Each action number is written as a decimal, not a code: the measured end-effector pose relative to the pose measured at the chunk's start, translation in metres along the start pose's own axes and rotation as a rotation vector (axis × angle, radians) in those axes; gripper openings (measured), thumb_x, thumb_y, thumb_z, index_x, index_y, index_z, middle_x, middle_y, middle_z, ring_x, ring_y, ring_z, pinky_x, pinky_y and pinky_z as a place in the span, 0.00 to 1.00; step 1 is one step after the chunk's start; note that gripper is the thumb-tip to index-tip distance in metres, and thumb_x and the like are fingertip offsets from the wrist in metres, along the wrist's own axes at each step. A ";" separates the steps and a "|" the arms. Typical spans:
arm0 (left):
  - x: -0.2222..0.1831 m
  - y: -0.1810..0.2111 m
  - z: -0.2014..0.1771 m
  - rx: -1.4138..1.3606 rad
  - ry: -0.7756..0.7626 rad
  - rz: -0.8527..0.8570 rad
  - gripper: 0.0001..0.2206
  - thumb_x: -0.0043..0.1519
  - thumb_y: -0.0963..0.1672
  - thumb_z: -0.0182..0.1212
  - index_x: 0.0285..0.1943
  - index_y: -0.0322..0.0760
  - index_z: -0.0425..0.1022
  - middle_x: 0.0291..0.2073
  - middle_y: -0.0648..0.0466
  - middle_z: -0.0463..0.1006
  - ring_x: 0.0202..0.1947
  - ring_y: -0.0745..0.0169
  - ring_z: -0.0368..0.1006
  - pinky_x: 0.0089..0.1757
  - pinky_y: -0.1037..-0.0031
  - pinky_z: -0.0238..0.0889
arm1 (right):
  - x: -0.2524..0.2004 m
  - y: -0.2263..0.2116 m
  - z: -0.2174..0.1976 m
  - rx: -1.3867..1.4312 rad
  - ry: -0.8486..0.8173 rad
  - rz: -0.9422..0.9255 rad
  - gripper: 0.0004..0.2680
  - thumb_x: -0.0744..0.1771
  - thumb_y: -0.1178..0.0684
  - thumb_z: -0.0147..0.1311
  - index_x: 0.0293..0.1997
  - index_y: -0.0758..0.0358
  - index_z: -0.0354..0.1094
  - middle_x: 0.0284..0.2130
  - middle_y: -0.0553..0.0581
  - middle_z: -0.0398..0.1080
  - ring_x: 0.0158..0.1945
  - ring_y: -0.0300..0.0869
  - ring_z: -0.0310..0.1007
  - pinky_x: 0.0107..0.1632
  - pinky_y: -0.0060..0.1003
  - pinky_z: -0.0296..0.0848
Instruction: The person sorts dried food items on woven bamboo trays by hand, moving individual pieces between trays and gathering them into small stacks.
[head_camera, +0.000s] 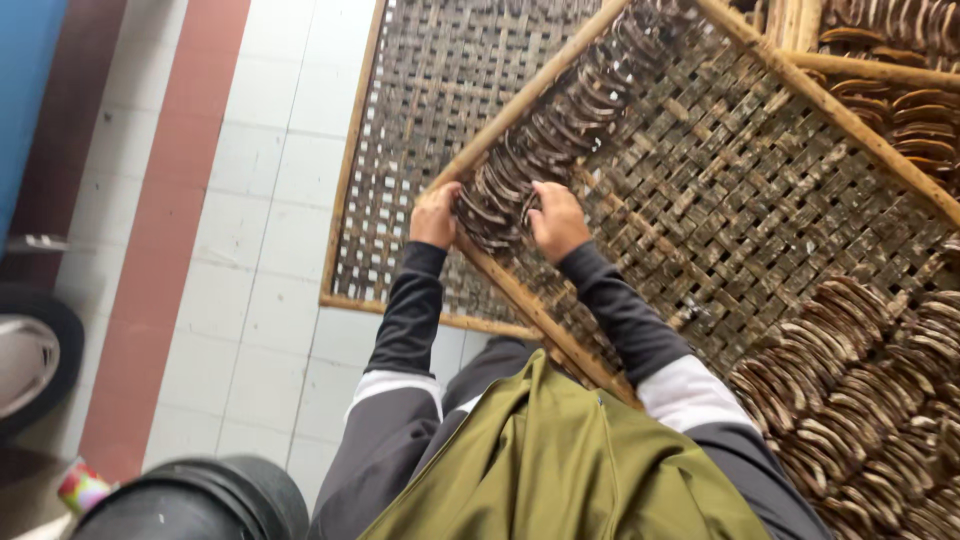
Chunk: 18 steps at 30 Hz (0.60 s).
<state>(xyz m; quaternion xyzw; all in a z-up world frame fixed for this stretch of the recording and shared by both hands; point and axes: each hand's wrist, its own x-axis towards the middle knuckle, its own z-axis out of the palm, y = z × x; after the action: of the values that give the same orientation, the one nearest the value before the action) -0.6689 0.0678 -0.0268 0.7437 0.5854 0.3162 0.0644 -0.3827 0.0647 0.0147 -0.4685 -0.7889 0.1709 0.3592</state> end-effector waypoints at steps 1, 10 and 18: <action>0.002 -0.002 -0.002 0.017 -0.035 -0.043 0.26 0.50 0.36 0.64 0.59 0.43 0.72 0.46 0.53 0.80 0.49 0.47 0.74 0.49 0.59 0.67 | 0.016 0.007 0.028 -0.009 0.020 0.000 0.19 0.66 0.55 0.57 0.65 0.68 0.62 0.57 0.69 0.67 0.61 0.60 0.66 0.65 0.49 0.64; 0.020 -0.014 0.006 0.057 0.045 0.164 0.17 0.56 0.44 0.69 0.54 0.48 0.75 0.41 0.62 0.81 0.48 0.61 0.76 0.50 0.63 0.62 | 0.073 -0.022 0.111 -0.440 0.005 0.407 0.33 0.62 0.37 0.63 0.66 0.73 0.55 0.54 0.70 0.62 0.60 0.61 0.57 0.60 0.59 0.56; 0.055 -0.010 -0.005 -0.070 0.009 0.167 0.24 0.52 0.46 0.72 0.58 0.44 0.72 0.47 0.52 0.78 0.47 0.50 0.74 0.47 0.60 0.65 | 0.070 -0.030 0.106 -0.328 -0.124 0.275 0.21 0.65 0.41 0.62 0.55 0.65 0.62 0.52 0.63 0.64 0.60 0.56 0.61 0.62 0.54 0.57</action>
<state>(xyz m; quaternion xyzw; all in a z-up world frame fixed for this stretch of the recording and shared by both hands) -0.6733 0.1198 -0.0054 0.7857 0.5105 0.3440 0.0610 -0.4996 0.1167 -0.0115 -0.6122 -0.7555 0.1162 0.2024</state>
